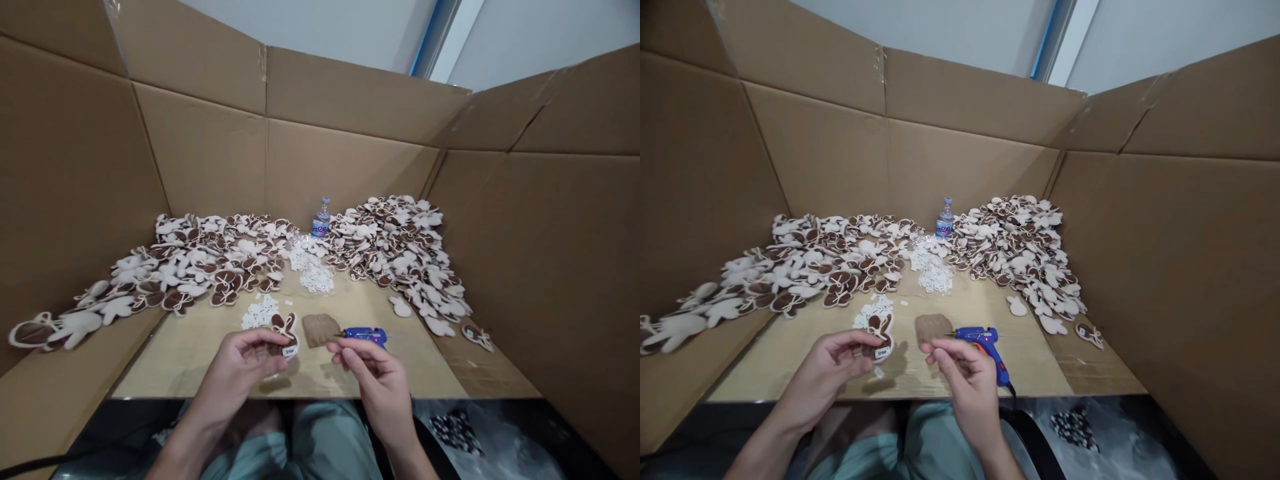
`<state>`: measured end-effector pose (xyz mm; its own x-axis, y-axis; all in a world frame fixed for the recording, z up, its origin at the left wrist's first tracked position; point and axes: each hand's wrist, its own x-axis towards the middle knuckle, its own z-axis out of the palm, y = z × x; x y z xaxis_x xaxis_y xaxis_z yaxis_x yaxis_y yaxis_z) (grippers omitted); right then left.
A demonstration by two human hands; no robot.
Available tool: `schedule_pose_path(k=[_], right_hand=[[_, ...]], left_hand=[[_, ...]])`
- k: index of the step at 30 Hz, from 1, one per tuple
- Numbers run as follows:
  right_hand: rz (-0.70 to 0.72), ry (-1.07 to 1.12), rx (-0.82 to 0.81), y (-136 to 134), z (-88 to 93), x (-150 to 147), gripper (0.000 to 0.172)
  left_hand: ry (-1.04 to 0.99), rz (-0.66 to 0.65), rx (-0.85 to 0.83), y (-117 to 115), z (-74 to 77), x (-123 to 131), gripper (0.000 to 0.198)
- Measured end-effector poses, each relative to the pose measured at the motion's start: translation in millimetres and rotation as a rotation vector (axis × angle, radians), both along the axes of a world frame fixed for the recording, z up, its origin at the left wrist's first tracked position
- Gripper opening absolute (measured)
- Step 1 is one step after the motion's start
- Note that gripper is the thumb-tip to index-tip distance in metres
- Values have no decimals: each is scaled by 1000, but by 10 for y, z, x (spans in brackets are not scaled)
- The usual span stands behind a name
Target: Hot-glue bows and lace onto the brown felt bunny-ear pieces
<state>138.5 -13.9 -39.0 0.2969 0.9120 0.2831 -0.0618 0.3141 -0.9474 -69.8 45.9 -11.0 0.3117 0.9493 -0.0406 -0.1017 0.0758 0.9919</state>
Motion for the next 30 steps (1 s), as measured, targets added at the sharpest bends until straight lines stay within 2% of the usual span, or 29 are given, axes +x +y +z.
schedule_pose_path(k=[3, 6, 10, 14, 17, 19, 21, 24, 25, 27, 28, 29, 30], right_hand=[[-28, -19, -12, 15, 0, 5, 9], [-72, -21, -20, 36, -15, 27, 12], [-103, -63, -16, 65, -63, 103, 19], [-82, -295, -4, 108, -115, 237, 21], [-16, -532, 16, 141, -139, 325, 20], [26, -661, 31, 152, -172, 352, 18], [47, -748, 38, 152, -228, 355, 18], [83, -808, 30, 133, -318, 344, 18], [96, -819, 28, 123, -335, 345, 18], [112, -836, 22, 102, -335, 358, 19], [114, -839, 16, 92, -320, 370, 20], [119, -832, 7, 83, -299, 386, 21], [126, -814, -5, 76, -277, 404, 22]], left_hand=[[-10, -39, -16, 0, 4, -17, 31], [20, -68, 9, 15, -2, -31, 34], [175, -17, 99, 66, -7, -19, 34], [386, 30, 230, 129, -8, -43, 34], [588, -108, 261, 184, 79, -103, 38], [755, -271, 241, 251, 229, -88, 39], [897, -473, 215, 369, 459, 46, 40], [913, -687, 349, 638, 910, 533, 38], [873, -693, 451, 735, 1070, 752, 33], [711, -473, 721, 898, 1359, 1203, 23], [651, -392, 835, 951, 1471, 1405, 37], [619, -336, 900, 981, 1551, 1575, 56], [598, -292, 920, 985, 1592, 1704, 67]])
